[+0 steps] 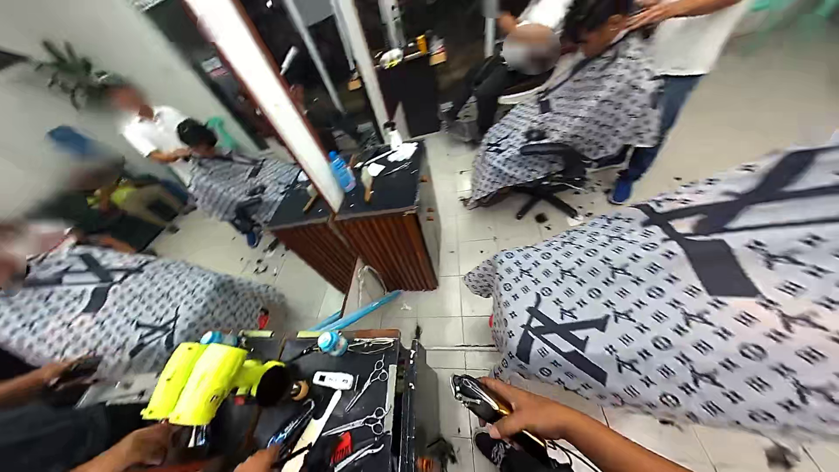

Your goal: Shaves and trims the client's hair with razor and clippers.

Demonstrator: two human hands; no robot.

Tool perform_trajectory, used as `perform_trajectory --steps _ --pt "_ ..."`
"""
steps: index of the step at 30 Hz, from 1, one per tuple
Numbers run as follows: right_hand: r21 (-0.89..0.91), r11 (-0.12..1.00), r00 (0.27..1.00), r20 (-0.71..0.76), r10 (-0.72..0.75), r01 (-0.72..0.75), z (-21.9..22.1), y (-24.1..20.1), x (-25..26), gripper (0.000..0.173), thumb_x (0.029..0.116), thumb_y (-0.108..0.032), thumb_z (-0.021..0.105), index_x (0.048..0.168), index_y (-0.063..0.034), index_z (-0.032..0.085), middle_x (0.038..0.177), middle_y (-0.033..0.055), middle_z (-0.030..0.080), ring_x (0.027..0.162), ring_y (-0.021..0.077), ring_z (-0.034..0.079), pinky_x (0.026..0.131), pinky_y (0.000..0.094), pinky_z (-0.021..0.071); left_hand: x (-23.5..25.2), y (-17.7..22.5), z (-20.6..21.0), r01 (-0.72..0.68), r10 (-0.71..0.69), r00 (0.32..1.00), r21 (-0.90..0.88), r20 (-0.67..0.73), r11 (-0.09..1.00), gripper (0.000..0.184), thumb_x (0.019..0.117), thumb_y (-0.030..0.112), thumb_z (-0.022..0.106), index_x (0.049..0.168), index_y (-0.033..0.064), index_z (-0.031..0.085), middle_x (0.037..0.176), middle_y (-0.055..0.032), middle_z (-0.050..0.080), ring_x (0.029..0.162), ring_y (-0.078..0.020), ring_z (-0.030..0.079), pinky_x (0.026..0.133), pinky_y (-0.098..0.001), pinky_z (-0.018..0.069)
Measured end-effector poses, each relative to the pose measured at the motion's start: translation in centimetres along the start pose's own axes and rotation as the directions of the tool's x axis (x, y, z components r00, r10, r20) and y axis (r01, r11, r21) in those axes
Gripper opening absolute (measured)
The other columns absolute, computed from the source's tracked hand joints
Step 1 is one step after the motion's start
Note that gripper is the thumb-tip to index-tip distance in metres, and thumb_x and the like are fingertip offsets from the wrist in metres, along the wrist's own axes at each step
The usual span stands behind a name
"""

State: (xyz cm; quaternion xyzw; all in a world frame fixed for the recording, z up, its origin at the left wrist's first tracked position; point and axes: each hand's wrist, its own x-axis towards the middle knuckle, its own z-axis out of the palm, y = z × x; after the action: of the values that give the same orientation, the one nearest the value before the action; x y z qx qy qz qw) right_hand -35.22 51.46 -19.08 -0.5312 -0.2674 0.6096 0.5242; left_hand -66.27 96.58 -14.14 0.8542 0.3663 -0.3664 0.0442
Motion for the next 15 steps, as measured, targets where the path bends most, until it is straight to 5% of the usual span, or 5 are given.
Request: perform_trajectory --steps 3,5,7,12,15 --pt "0.091 0.99 0.994 -0.04 -0.103 0.106 2.6 1.9 -4.2 0.09 0.079 -0.026 0.08 0.153 -0.0169 0.031 0.113 0.0076 0.067 0.074 0.0146 0.066 0.063 0.0318 0.0567 -3.5 -0.3 -2.9 -0.035 0.026 0.982 -0.043 -0.189 0.998 0.035 0.0995 0.017 0.063 0.13 0.0002 0.064 0.121 -0.0337 0.066 0.116 -0.0562 0.061 0.096 -0.0745 0.0454" --pt "0.185 0.965 0.983 -0.039 -0.18 0.185 4.1 3.5 -7.0 0.09 0.0776 -0.023 0.083 0.15 -0.0176 0.031 0.114 0.0063 0.067 0.072 0.013 0.066 0.062 0.0286 0.0571 -4.6 -0.9 -4.0 -0.203 0.152 0.865 -0.057 -0.479 0.978 0.031 0.0962 0.017 0.068 0.122 -0.0014 0.068 0.109 -0.0329 0.069 0.103 -0.0567 0.066 0.086 -0.0779 0.0479" --pt "0.252 0.934 0.968 -0.043 -0.249 0.252 5.6 4.8 -9.8 0.086 0.0785 -0.023 0.084 0.148 -0.0179 0.033 0.116 0.0063 0.067 0.072 0.0126 0.067 0.062 0.0275 0.0574 -6.7 0.9 -6.7 -0.384 0.272 0.723 -0.042 -0.635 0.923 0.034 0.0973 0.012 0.066 0.127 -0.0045 0.064 0.111 -0.033 0.068 0.102 -0.0558 0.066 0.087 -0.0775 0.0476" --pt "0.277 0.865 0.907 -0.179 -0.382 0.419 8.6 6.2 -17.3 0.081 0.0819 -0.03 0.083 0.147 -0.0197 0.035 0.114 0.0051 0.067 0.069 0.0117 0.066 0.059 0.0266 0.0569 -10.7 10.8 -12.7 -0.691 0.408 0.534 -0.104 -0.74 0.716 0.039 0.1014 0.029 0.058 0.124 -0.0026 0.062 0.104 -0.025 0.071 0.085 -0.0395 0.071 0.08 -0.0649 0.0556" --pt "0.202 0.788 0.802 -0.306 -0.513 0.582 9.3 6.9 -21.9 0.077 0.0832 -0.026 0.082 0.143 -0.0183 0.035 0.11 0.006 0.068 0.077 0.0164 0.07 0.069 0.0328 0.0612 -13.1 20.5 -14.5 -0.8 0.426 0.522 -0.251 -0.739 0.545 0.052 0.1044 0.042 0.051 0.128 -0.0041 0.058 0.11 -0.0209 0.07 0.09 -0.026 0.072 0.083 -0.0493 0.0592"
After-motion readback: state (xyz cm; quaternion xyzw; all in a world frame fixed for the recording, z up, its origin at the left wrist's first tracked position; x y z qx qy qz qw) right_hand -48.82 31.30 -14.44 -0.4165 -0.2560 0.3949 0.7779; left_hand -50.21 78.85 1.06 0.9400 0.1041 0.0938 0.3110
